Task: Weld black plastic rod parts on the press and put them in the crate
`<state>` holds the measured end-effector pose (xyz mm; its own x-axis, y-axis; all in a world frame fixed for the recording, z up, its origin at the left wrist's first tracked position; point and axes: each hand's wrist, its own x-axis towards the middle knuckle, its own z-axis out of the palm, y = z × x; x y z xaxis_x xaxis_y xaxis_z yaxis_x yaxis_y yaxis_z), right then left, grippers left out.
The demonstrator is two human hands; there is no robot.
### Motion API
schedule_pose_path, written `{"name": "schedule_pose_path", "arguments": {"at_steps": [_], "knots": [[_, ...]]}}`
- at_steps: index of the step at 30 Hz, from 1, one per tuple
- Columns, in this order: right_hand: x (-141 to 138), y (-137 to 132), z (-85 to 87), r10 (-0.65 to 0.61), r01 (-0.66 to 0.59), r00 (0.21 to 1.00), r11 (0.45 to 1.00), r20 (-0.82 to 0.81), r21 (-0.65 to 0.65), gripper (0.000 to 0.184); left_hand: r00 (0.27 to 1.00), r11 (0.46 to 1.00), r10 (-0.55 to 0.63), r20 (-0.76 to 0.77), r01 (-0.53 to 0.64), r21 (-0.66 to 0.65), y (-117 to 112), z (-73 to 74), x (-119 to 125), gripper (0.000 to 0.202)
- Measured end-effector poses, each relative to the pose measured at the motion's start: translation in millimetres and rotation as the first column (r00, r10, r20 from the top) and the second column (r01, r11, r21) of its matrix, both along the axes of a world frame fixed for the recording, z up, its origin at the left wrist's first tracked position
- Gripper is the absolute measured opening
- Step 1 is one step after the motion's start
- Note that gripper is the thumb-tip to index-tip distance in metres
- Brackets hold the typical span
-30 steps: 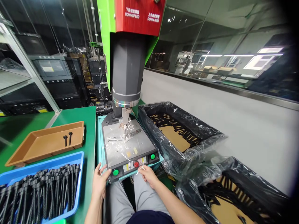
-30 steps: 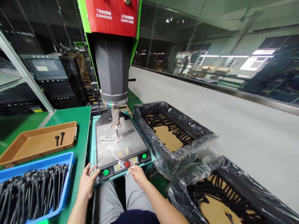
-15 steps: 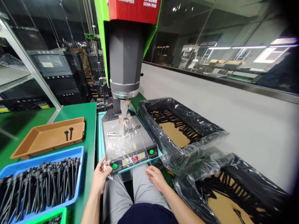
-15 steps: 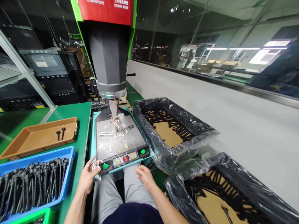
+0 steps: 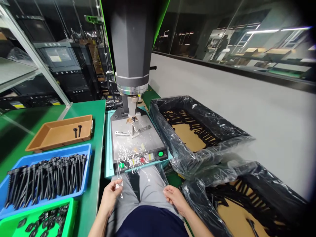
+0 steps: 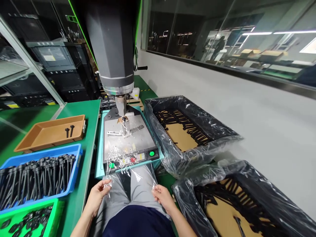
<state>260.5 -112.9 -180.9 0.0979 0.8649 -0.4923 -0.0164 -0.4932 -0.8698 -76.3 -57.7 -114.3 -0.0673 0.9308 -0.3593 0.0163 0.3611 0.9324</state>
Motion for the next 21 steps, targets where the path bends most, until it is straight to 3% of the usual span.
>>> {"name": "schedule_pose_path", "arguments": {"at_steps": [6, 12, 16, 21], "knots": [[8, -7, -7.1, -0.072, 0.072, 0.997, 0.997, -0.015, 0.037, 0.031, 0.996, 0.999, -0.042, -0.074, 0.041, -0.021, -8, -9.0, 8, 0.049], [8, -12, -9.7, -0.09, 0.09, 0.996, 0.995, 0.006, 0.044, 0.031, 0.992, 0.997, -0.021, -0.125, 0.011, -0.077, -26, -13.0, 18, 0.051], [5, -13, -9.8, -0.043, 0.044, 0.999, 0.999, -0.013, 0.029, 0.038, 0.979, 0.998, 0.046, -0.198, -0.054, -0.035, -26, -19.8, 19, 0.056], [2, -8, -9.6, -0.094, 0.094, 0.995, 0.996, -0.017, 0.011, 0.042, 0.947, 0.995, 0.089, -0.31, -0.095, -0.005, -23, -33.2, 13, 0.057]]}}
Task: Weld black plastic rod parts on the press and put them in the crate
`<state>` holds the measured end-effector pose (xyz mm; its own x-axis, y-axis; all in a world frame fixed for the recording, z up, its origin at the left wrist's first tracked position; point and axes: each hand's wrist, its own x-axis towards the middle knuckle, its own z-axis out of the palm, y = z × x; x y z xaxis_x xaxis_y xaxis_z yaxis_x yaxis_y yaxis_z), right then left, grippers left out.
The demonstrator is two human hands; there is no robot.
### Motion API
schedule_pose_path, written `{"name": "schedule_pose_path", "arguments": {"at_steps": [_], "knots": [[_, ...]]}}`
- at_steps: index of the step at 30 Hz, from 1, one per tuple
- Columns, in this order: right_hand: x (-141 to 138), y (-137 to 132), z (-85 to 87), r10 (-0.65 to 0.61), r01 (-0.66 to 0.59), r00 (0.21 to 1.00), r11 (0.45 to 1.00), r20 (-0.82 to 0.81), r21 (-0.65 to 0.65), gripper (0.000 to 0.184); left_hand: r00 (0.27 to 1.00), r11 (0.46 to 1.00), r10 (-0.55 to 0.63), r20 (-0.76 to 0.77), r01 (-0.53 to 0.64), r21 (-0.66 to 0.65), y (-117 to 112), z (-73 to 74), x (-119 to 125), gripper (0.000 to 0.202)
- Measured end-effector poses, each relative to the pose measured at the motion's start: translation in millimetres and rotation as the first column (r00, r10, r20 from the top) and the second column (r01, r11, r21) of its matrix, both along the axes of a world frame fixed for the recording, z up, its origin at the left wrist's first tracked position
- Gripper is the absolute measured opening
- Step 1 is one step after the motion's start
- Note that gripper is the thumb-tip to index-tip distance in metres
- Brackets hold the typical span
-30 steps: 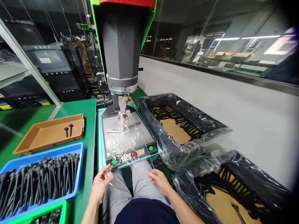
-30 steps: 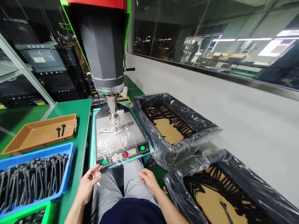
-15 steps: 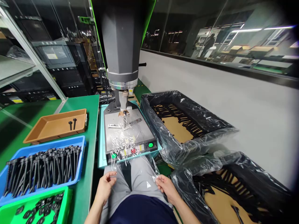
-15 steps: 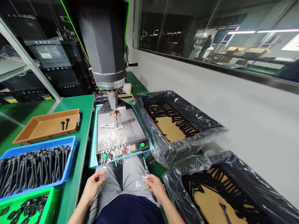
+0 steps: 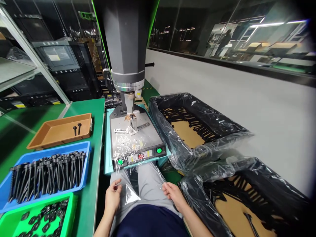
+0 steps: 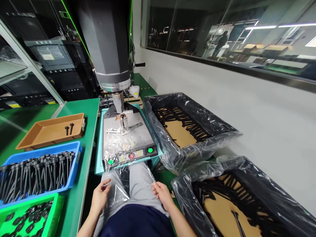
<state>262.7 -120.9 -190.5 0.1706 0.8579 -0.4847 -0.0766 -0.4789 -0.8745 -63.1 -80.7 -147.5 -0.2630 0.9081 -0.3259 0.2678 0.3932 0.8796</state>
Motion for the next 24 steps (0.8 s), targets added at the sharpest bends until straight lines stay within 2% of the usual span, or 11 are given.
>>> {"name": "schedule_pose_path", "arguments": {"at_steps": [6, 10, 14, 18, 21, 24], "knots": [[-1, 0, -2.4, 0.004, -0.004, 0.99, 1.0, 0.142, -0.003, 0.035, 1.0, 0.998, -0.022, 0.013, 0.023, -0.056, -6, -7.0, -1, 0.043], [1, -2, -4.3, -0.029, 0.029, 0.997, 1.0, 0.065, 0.013, 0.028, 0.998, 0.996, -0.05, -0.028, 0.048, -0.069, -6, -12.6, -1, 0.037], [3, 1, -8.9, -0.061, 0.062, 0.998, 0.996, 0.013, -0.057, 0.028, 0.991, 0.991, -0.084, -0.103, 0.072, -0.114, -5, -24.6, -7, 0.037], [8, 11, -20.6, -0.118, 0.121, 0.992, 0.987, 0.036, -0.109, 0.031, 0.981, 0.985, -0.104, -0.164, 0.079, -0.152, -3, -34.0, -13, 0.035], [13, 25, -24.4, -0.116, 0.125, 0.98, 0.991, 0.164, -0.044, 0.032, 0.973, 0.986, -0.117, -0.201, 0.089, -0.142, 0, -34.1, -15, 0.037], [15, 44, -11.4, -0.096, 0.045, 0.91, 0.99, 0.402, 0.132, 0.029, 0.947, 0.982, -0.134, -0.29, 0.088, -0.167, 0, -28.1, -16, 0.04]]}}
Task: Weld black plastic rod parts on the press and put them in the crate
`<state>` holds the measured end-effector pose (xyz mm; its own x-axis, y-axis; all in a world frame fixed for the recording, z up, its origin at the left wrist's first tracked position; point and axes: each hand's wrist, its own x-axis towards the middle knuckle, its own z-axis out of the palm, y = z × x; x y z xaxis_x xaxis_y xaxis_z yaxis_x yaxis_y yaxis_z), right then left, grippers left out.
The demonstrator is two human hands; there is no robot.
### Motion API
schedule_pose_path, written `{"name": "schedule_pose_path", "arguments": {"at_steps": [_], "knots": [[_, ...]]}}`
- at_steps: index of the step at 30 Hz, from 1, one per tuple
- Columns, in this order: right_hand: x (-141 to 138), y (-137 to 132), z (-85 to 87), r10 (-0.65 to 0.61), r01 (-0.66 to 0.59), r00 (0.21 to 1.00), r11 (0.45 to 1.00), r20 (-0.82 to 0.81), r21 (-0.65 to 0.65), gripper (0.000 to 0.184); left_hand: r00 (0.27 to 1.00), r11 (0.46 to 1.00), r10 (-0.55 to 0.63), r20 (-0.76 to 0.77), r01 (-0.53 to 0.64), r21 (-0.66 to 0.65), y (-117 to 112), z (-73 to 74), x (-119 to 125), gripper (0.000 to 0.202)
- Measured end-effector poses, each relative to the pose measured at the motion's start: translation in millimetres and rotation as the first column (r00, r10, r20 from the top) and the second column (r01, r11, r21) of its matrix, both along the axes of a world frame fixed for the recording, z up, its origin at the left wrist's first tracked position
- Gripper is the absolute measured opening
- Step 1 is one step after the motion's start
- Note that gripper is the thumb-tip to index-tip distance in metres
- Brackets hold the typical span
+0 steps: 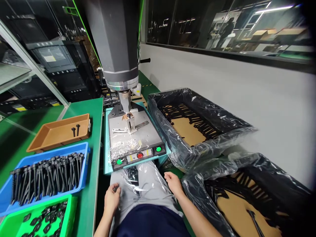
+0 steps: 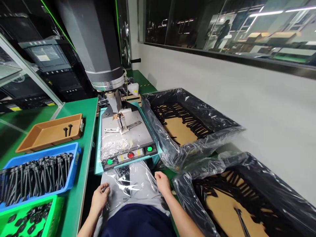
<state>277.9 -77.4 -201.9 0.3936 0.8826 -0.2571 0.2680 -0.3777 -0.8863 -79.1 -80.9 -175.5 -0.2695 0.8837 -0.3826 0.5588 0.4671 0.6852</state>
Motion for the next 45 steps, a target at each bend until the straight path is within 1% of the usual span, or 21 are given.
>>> {"name": "schedule_pose_path", "arguments": {"at_steps": [2, 4, 5, 6, 8, 10, 11, 13, 15, 17, 20, 23, 25, 27, 30, 32, 34, 37, 40, 42, 45], "knots": [[-3, 17, 19.8, 0.026, -0.049, 0.988, 0.988, 0.15, 0.148, 0.03, 0.995, 0.999, -0.012, -0.098, 0.015, 0.032, -2, 8.0, 1, 0.036], [-10, 38, 45.2, 0.045, -0.122, 0.968, 0.945, 0.247, 0.303, 0.033, 0.967, 0.984, -0.014, -0.255, 0.058, 0.168, -1, 20.3, 5, 0.028], [-14, 50, 58.4, 0.058, -0.169, 0.955, 0.913, 0.291, 0.371, 0.033, 0.942, 0.958, -0.014, -0.335, 0.108, 0.264, 1, 28.0, 9, 0.025], [-19, 62, 71.0, 0.07, -0.22, 0.939, 0.874, 0.337, 0.434, 0.032, 0.916, 0.916, -0.023, -0.401, 0.18, 0.359, 6, 36.5, 13, 0.022], [-30, 88, 91.6, 0.091, -0.33, 0.899, 0.783, 0.428, 0.528, 0.031, 0.875, 0.791, -0.083, -0.477, 0.349, 0.502, 24, 54.1, 24, 0.022], [-39, 111, 103.7, 0.137, -0.451, 0.844, 0.705, 0.519, 0.547, 0.029, 0.831, 0.677, -0.157, -0.534, 0.484, 0.555, 48, 69.5, 34, 0.027], [-43, 121, 106.3, 0.161, -0.504, 0.808, 0.687, 0.566, 0.524, 0.029, 0.803, 0.647, -0.177, -0.57, 0.531, 0.547, 61, 75.4, 39, 0.033], [-49, 136, 106.3, 0.197, -0.574, 0.734, 0.692, 0.65, 0.438, 0.027, 0.742, 0.648, -0.201, -0.639, 0.59, 0.482, 84, 82.8, 44, 0.045], [-50, 146, 102.3, 0.216, -0.6, 0.679, 0.713, 0.702, 0.362, 0.023, 0.692, 0.687, -0.223, -0.687, 0.612, 0.393, 101, 85.0, 45, 0.052], [-48, 152, 98.6, 0.226, -0.608, 0.657, 0.722, 0.719, 0.329, 0.021, 0.66, 0.713, -0.242, -0.711, 0.618, 0.331, 110, 84.5, 42, 0.053], [-43, 156, 99.4, 0.237, -0.607, 0.664, 0.725, 0.709, 0.326, 0.019, 0.644, 0.704, -0.242, -0.726, 0.631, 0.325, 112, 83.8, 37, 0.05], [-40, 166, 112.4, 0.213, -0.582, 0.711, 0.713, 0.67, 0.391, 0.021, 0.665, 0.654, -0.223, -0.713, 0.645, 0.396, 108, 84.7, 31, 0.048], [-41, 180, 129.2, 0.176, -0.549, 0.755, 0.697, 0.631, 0.462, 0.02, 0.709, 0.616, -0.193, -0.678, 0.625, 0.478, 105, 84.0, 26, 0.047], [-47, 201, 151.3, 0.161, -0.52, 0.794, 0.68, 0.586, 0.517, 0.018, 0.777, 0.58, -0.148, -0.612, 0.57, 0.582, 104, 80.5, 20, 0.045], [-65, 239, 187.5, 0.188, -0.499, 0.83, 0.671, 0.526, 0.548, 0.018, 0.865, 0.515, -0.09, -0.494, 0.465, 0.72, 106, 71.4, 11, 0.042], [-81, 266, 207.8, 0.183, -0.49, 0.833, 0.684, 0.523, 0.541, 0.019, 0.894, 0.486, -0.063, -0.443, 0.415, 0.769, 110, 65.3, 8, 0.04], [-97, 288, 221.5, 0.187, -0.497, 0.817, 0.71, 0.546, 0.5, 0.022, 0.91, 0.475, -0.044, -0.412, 0.382, 0.793, 114, 61.1, 8, 0.037], [-112, 312, 227.6, 0.287, -0.537, 0.794, 0.744, 0.536, 0.398, 0.02, 0.926, 0.476, -0.049, -0.375, 0.352, 0.806, 116, 58.4, 10, 0.036], [-117, 323, 222.2, 0.377, -0.559, 0.808, 0.733, 0.452, 0.388, 0.019, 0.938, 0.506, -0.069, -0.339, 0.326, 0.799, 116, 58.3, 11, 0.035], [-116, 326, 218.3, 0.349, -0.537, 0.829, 0.714, 0.436, 0.449, 0.019, 0.945, 0.529, -0.075, -0.319, 0.309, 0.791, 116, 58.7, 11, 0.035], [-114, 324, 217.7, 0.246, -0.473, 0.865, 0.69, 0.437, 0.548, 0.019, 0.955, 0.553, -0.071, -0.287, 0.277, 0.786, 116, 58.3, 9, 0.034]]}}
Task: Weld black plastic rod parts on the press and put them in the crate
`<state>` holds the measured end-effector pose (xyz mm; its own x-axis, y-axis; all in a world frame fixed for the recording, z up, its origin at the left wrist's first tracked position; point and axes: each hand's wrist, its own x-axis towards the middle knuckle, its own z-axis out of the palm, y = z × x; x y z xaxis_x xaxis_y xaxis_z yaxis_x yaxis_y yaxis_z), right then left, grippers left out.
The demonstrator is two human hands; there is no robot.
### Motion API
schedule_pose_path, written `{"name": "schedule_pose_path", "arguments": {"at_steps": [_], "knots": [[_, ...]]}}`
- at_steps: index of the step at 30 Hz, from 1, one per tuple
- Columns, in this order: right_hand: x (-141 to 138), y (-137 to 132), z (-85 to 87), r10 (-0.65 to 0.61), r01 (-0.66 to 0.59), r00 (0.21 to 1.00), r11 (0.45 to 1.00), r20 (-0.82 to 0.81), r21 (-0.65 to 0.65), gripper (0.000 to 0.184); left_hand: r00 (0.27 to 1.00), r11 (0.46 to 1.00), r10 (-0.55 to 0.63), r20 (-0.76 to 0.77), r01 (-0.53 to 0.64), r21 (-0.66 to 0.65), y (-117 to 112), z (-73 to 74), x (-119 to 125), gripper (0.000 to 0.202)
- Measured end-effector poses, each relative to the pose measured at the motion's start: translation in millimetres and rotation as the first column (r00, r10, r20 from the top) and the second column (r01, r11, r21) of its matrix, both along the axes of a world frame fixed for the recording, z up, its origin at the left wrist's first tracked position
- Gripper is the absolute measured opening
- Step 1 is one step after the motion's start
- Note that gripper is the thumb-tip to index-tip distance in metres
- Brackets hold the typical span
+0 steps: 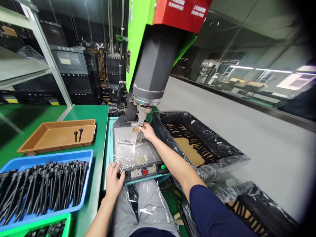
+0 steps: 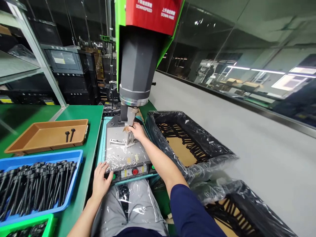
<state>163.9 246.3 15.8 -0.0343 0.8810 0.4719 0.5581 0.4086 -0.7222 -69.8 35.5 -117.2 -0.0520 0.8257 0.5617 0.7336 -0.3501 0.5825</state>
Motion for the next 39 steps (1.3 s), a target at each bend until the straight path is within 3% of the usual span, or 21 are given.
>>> {"name": "schedule_pose_path", "arguments": {"at_steps": [3, 6, 9, 13, 16, 20, 24, 28, 34, 39], "knots": [[1, -16, 3.4, -0.033, 0.036, 0.999, 0.996, -0.035, 0.082, 0.019, 0.999, 1.0, 0.025, 0.026, -0.025, -0.016, 1, -0.8, -1, 0.03], [1, -49, 6.7, 0.005, 0.001, 1.0, 0.977, -0.031, 0.212, 0.021, 0.999, 0.999, 0.036, 0.035, -0.036, -0.006, 1, 2.1, -1, 0.029], [-1, -90, 10.9, 0.069, -0.072, 0.997, 0.952, 0.02, 0.296, 0.024, 0.998, 1.0, 0.022, 0.05, -0.023, 0.019, -1, 12.2, 0, 0.029], [-9, -132, 17.8, 0.141, -0.146, 0.989, 0.942, 0.041, 0.302, 0.027, 0.992, 0.998, -0.03, 0.123, 0.023, 0.052, -7, 32.8, 5, 0.028], [-20, -153, 16.5, 0.202, -0.194, 0.979, 0.947, -0.008, 0.255, 0.031, 0.972, 0.994, -0.105, 0.211, 0.106, 0.01, -15, 48.5, 12, 0.031], [-44, -178, 0.8, 0.317, -0.319, 0.922, 0.947, -0.22, 0.029, 0.038, 0.939, 0.979, -0.184, 0.291, 0.203, -0.035, -25, 65.9, 21, 0.04], [-68, -198, -16.6, 0.37, -0.443, 0.826, 0.893, -0.426, -0.083, 0.039, 0.917, 0.963, -0.253, 0.309, 0.269, -0.011, -30, 77.2, 23, 0.022], [-79, -205, -21.8, 0.386, -0.474, 0.807, 0.874, -0.448, -0.101, 0.036, 0.925, 0.968, -0.239, 0.294, 0.251, 0.0, -31, 82.2, 19, 0.018], [-76, -206, -17.6, 0.407, -0.49, 0.841, 0.853, -0.357, -0.182, 0.049, 0.935, 0.972, -0.228, 0.27, 0.235, 0.007, -29, 81.2, 15, 0.021], [-71, -205, -16.5, 0.401, -0.465, 0.871, 0.859, -0.284, -0.214, 0.041, 0.942, 0.973, -0.209, 0.262, 0.227, -0.039, -28, 79.7, 15, 0.023]]}}
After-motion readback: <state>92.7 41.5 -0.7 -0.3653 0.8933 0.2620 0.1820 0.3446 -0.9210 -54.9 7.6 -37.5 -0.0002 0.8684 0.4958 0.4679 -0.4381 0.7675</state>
